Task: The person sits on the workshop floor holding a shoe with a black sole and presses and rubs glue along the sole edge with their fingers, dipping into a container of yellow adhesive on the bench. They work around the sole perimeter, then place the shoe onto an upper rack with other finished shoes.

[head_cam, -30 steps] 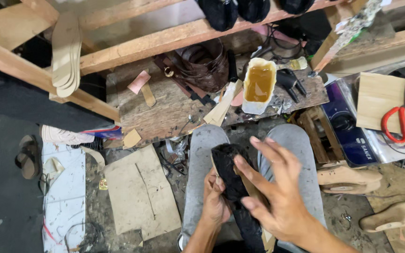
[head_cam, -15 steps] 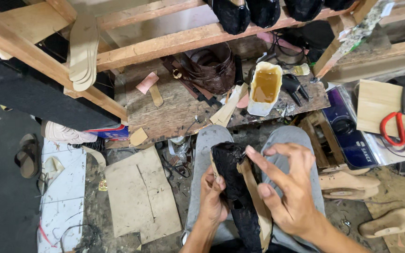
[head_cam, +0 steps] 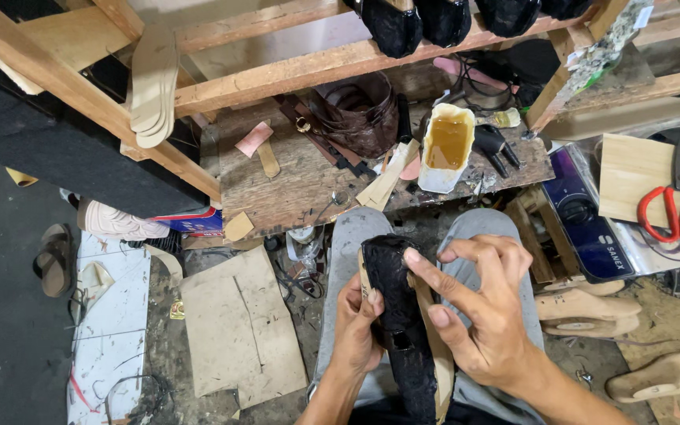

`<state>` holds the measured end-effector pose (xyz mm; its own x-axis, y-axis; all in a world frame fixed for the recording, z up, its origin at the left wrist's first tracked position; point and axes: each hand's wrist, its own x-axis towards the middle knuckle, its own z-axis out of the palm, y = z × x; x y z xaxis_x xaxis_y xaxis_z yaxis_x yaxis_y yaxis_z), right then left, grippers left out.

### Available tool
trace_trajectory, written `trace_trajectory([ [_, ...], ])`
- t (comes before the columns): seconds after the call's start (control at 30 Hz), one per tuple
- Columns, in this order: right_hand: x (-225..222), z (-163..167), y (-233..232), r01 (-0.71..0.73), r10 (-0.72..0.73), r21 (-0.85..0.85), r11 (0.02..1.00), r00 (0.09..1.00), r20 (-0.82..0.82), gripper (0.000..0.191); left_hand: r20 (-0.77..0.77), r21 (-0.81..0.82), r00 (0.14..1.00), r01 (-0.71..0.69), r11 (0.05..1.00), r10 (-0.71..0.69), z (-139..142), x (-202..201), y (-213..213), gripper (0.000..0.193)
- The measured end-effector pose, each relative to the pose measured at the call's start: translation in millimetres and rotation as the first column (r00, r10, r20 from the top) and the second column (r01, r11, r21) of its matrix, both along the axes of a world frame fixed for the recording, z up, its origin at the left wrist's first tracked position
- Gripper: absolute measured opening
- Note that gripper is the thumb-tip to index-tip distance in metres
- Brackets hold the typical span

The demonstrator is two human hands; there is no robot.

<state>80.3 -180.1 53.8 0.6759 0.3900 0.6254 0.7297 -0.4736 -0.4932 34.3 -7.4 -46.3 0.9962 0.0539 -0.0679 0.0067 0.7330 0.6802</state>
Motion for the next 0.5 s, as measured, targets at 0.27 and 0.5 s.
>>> trace_trajectory([
  [0.27,2,-3,-6,0.124,-0.092,-0.118,0.985,0.965,0.247,0.039,-0.046,-0.018,0.999,-0.003,1.0,0.002,4,-1,-1,0.059],
  [0.5,7,1,-11,0.118,-0.081,-0.148,0.982,0.969,0.231,0.043,-0.092,-0.026,0.995,0.028,0.999,-0.03,4,-2,0,0.05],
])
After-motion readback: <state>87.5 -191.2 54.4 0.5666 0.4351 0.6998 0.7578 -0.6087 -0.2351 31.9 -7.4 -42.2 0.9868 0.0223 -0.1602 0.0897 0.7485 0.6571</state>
